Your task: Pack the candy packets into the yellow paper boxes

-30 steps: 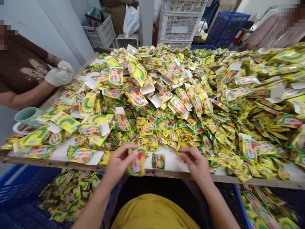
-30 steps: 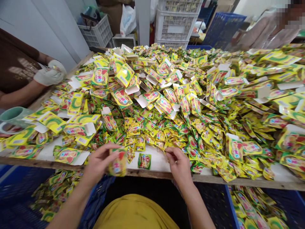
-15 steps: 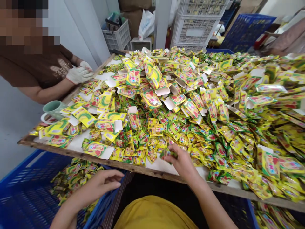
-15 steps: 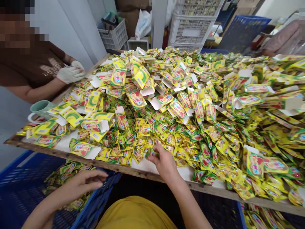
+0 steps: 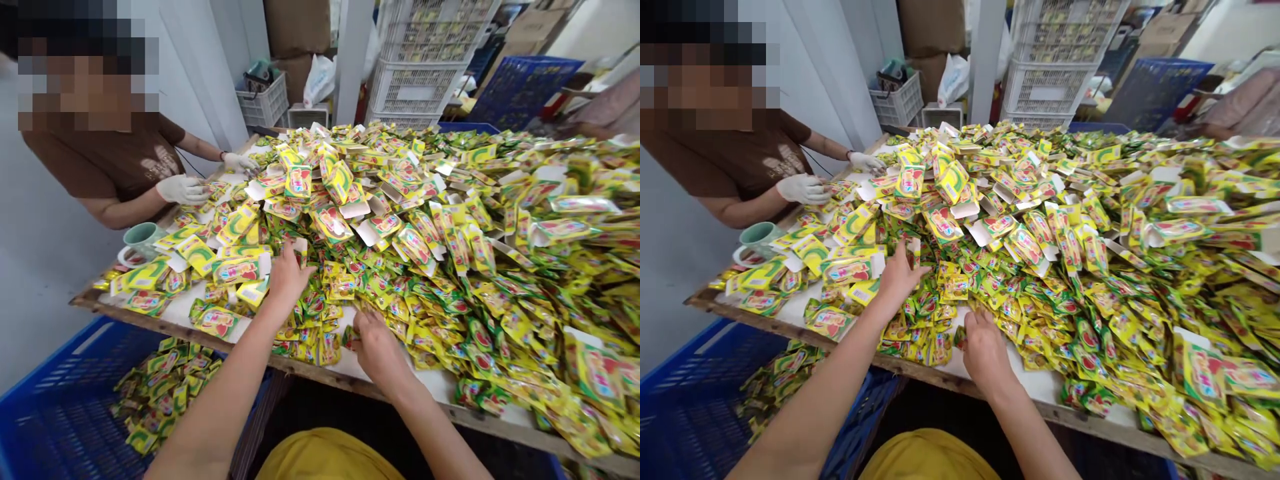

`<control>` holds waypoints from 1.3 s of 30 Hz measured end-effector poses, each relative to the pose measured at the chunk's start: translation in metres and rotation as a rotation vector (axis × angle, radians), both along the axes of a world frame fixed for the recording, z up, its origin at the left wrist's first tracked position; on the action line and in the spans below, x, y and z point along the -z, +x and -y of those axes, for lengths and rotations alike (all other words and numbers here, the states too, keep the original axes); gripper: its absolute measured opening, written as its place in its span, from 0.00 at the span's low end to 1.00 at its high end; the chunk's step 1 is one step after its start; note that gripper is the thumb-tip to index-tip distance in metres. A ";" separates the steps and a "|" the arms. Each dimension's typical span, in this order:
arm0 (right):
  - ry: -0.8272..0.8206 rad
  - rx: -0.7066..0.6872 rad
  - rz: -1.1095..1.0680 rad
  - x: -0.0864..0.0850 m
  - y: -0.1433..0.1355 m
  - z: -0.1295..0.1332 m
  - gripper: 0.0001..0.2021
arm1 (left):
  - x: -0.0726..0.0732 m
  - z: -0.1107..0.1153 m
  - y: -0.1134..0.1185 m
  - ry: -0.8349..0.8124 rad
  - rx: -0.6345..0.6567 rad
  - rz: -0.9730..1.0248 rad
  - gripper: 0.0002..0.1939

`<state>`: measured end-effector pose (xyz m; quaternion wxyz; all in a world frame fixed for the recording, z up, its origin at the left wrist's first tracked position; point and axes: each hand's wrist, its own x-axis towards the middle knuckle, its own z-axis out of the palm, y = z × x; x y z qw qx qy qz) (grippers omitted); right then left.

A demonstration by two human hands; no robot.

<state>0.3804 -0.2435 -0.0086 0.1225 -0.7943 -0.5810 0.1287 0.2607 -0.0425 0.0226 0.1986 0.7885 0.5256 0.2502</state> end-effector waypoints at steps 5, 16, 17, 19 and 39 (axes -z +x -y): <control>0.249 0.228 -0.457 0.002 0.024 0.046 0.15 | 0.004 0.047 0.014 0.243 -0.021 0.212 0.35; 0.659 0.460 -0.204 -0.030 0.025 0.048 0.08 | 0.040 0.180 0.069 0.029 0.379 0.037 0.13; 0.572 0.422 -0.177 -0.026 0.029 0.050 0.07 | 0.043 0.182 0.072 -0.007 0.372 0.048 0.13; 0.384 0.337 -0.184 -0.023 0.038 0.054 0.04 | 0.046 0.186 0.075 -0.081 0.365 0.065 0.15; 0.450 0.155 -0.691 -0.023 0.037 0.048 0.10 | 0.042 0.154 0.010 -0.978 0.483 0.835 0.14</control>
